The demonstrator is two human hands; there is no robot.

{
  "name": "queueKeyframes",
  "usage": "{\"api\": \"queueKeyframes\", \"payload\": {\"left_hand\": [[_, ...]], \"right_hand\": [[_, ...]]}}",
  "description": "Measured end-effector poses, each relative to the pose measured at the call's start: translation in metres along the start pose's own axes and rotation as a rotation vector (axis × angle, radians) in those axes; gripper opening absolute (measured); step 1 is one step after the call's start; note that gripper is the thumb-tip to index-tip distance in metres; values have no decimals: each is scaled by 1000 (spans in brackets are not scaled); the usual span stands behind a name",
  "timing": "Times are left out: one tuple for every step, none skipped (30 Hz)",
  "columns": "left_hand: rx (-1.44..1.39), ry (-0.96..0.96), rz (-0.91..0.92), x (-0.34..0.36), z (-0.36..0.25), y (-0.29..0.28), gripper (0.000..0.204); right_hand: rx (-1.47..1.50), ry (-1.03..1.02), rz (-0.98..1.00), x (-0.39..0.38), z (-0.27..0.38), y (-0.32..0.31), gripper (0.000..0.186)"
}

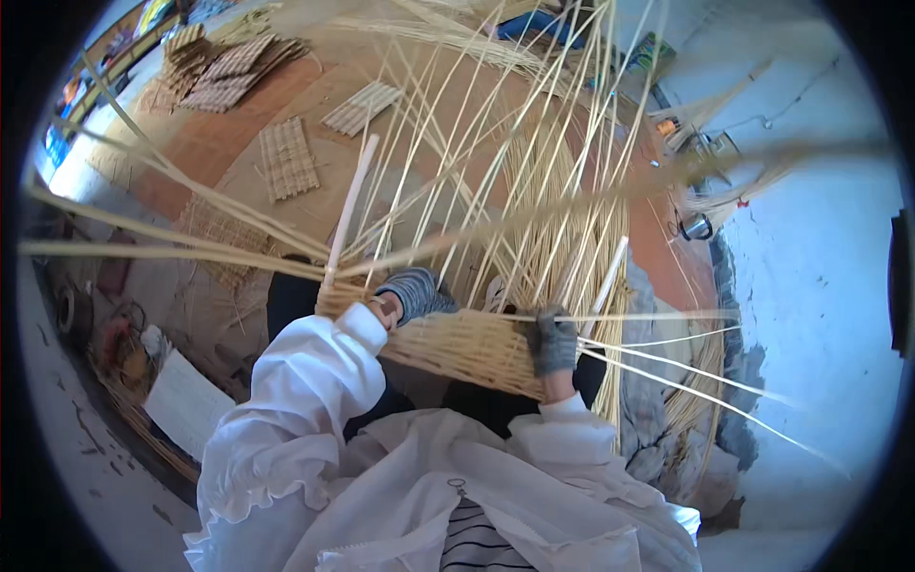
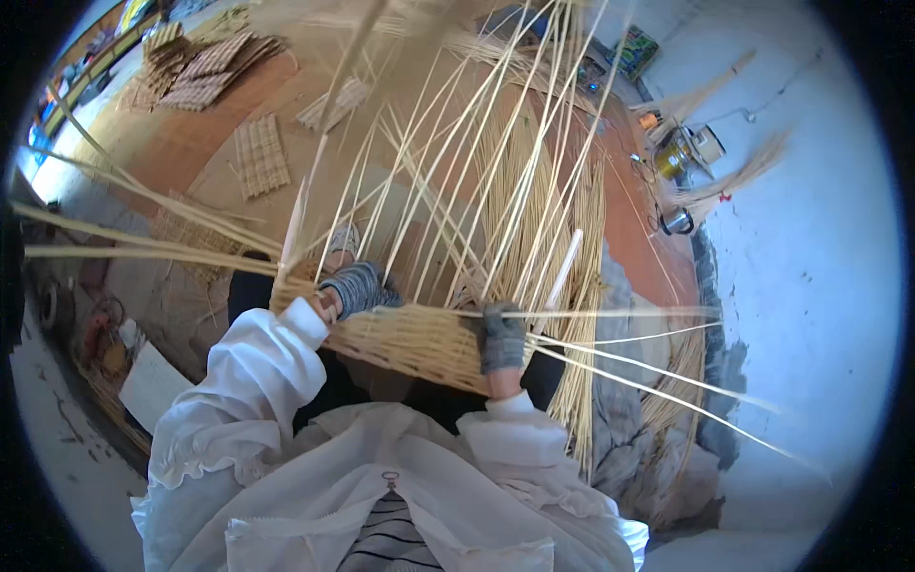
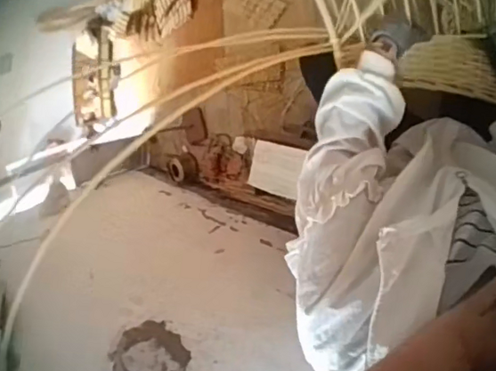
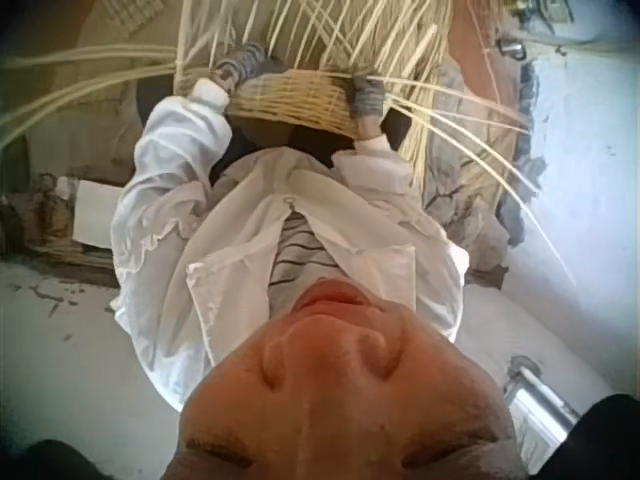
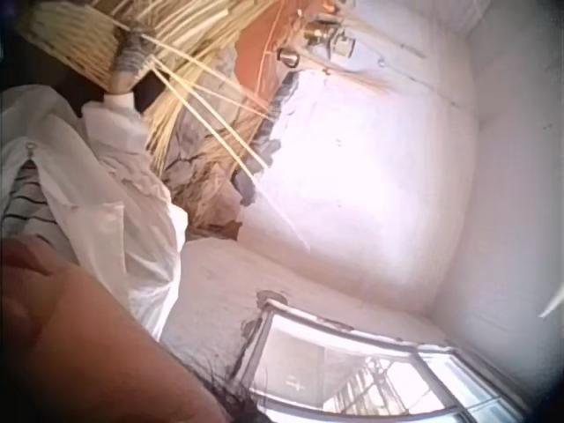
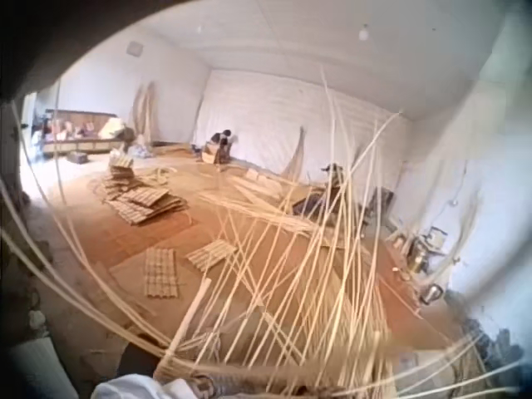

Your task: Weaving a large rectangular basket using bamboo or wood strips.

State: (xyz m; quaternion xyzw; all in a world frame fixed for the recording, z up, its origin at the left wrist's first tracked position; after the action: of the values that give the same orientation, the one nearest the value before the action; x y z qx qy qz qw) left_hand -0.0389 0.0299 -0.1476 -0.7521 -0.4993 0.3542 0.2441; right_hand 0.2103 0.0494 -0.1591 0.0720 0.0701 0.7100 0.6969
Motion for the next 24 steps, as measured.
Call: {"api": "queueKeyframes", "payload": {"left_hand": [[-16,-19,-3,-6,-1,4,45],[-76,-113,-180,-17,1,-2,40],[-128,-203,-354,-26,0,-6,35],[-54,-236,-431,-26,-10,-7,34],[-52,-239,-416,-29,-17,-1,34],[-26,-305,-457,-32,-29,-4,35],[5,-364,-517,-35,-40,-15,37],[14,-379,-455,-18,-28,-7,40],[28,-354,-469,-9,-32,-16,40],[33,-275,-480,0,-32,-19,41],[18,-249,-465,-15,-18,-13,42],[-56,-255,-346,-21,-2,-14,45],[-154,-201,-282,-37,23,-13,56],[-360,-252,-162,-26,20,-20,58],[-562,-303,-34,-11,7,-20,61],[-557,-319,-17,-13,-4,-15,61],[-262,-443,-146,-20,-16,-21,64],[47,-512,-269,-18,-33,-29,68],[66,-511,-268,-16,-32,-29,68],[75,-483,-206,-10,-29,-29,70],[86,-455,-144,-6,-28,-29,73],[23,-542,-153,-14,-32,-32,67],[49,-514,-163,-17,-51,-33,67],[123,-329,-351,-19,-78,-36,57]], "right_hand": [[-62,-24,13,-2,9,11,20],[-240,-96,129,12,33,37,17],[-697,-424,149,26,72,78,23],[-1057,-815,192,48,78,111,24],[-963,-262,198,76,68,139,37],[-1178,-400,124,109,50,147,47],[-1386,-550,37,135,33,147,58],[-1383,-559,30,137,16,160,58],[-1374,-702,-283,134,24,162,61],[-1355,-823,-580,124,27,153,64],[-881,-672,-260,109,15,125,62],[-400,-479,17,90,11,94,61],[192,-285,93,16,44,109,32],[399,-150,246,11,22,63,16],[597,-160,504,18,-3,31,27],[537,-106,176,15,3,33,26],[469,-47,-145,1,15,48,26],[474,-66,-179,-10,22,58,26],[-103,-366,-74,-21,39,84,21],[-689,-645,32,-32,49,107,18],[-670,-646,17,-30,52,91,18],[-78,-369,113,-12,41,59,9],[502,-106,197,2,33,35,5],[654,-51,67,8,23,10,13]]}}
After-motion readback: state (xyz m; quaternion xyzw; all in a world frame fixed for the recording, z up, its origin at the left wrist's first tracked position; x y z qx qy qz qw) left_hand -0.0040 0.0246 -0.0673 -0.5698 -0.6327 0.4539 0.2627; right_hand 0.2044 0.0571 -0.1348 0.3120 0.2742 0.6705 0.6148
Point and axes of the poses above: each hand's wrist, its own x-axis towards the middle knuckle, its own y-axis out of the palm, z = x × y, the point moved 5 cm from there along x, towards the middle knuckle, and after that the axes turned 4 degrees about -x, right-handed, at the moved point
